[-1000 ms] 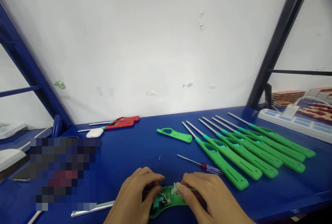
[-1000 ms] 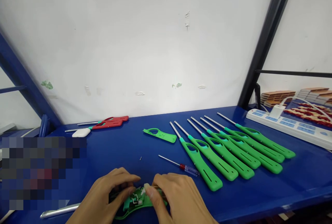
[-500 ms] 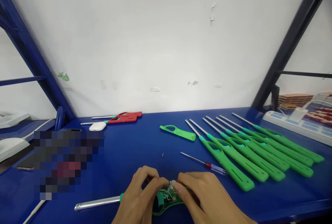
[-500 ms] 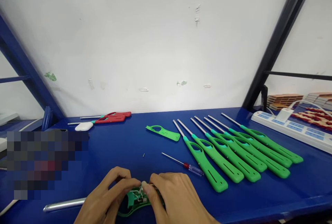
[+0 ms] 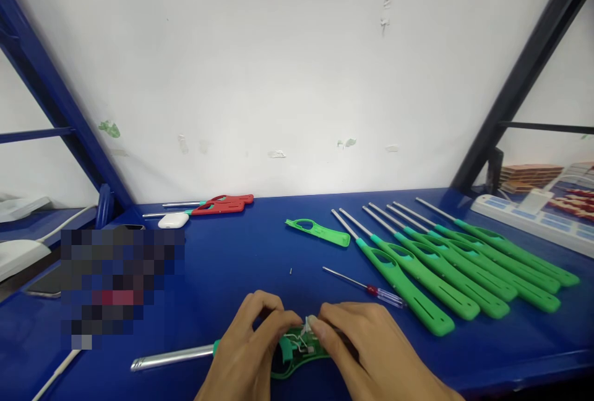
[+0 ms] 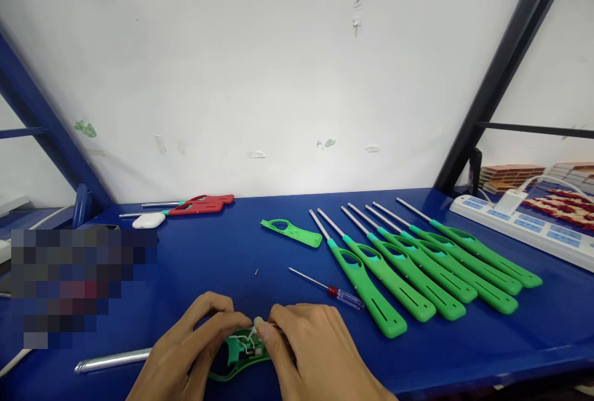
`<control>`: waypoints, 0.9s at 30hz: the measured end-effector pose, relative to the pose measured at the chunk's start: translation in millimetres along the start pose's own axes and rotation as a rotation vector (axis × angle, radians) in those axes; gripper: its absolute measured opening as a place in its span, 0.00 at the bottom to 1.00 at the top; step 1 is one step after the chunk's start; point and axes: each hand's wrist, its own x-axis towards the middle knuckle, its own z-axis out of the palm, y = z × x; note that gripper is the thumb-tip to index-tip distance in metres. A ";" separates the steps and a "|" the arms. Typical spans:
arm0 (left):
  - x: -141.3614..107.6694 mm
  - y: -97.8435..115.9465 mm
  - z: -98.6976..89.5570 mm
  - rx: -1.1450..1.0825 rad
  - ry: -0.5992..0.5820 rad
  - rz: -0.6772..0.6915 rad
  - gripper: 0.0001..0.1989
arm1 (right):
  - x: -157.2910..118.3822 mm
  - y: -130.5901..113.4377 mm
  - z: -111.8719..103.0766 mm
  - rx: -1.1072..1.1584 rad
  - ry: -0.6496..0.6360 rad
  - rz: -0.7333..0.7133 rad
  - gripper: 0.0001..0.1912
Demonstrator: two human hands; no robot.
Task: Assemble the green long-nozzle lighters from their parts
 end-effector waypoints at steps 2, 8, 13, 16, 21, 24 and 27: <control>-1.4 -1.1 0.5 0.007 -0.009 -0.003 0.19 | 0.3 0.2 0.1 0.013 -0.020 0.011 0.26; -5.7 -4.0 1.5 0.011 -0.048 -0.010 0.16 | -0.5 1.7 -0.1 0.042 -0.056 0.042 0.26; -5.7 -2.7 3.0 -0.032 -0.048 -0.046 0.11 | -1.9 1.2 0.0 0.034 -0.047 0.046 0.25; -3.5 -1.5 3.4 -0.024 -0.006 -0.012 0.14 | -2.9 1.6 1.1 0.021 -0.038 0.033 0.25; -2.3 -1.9 3.8 0.021 -0.006 0.025 0.14 | -1.7 3.1 0.5 0.012 -0.081 0.031 0.25; -3.2 -2.0 3.5 0.023 -0.002 0.036 0.14 | -1.3 4.5 0.3 0.002 -0.076 -0.001 0.25; -3.7 -1.2 3.2 0.026 0.006 0.042 0.13 | -2.8 5.3 0.8 0.002 -0.055 -0.020 0.24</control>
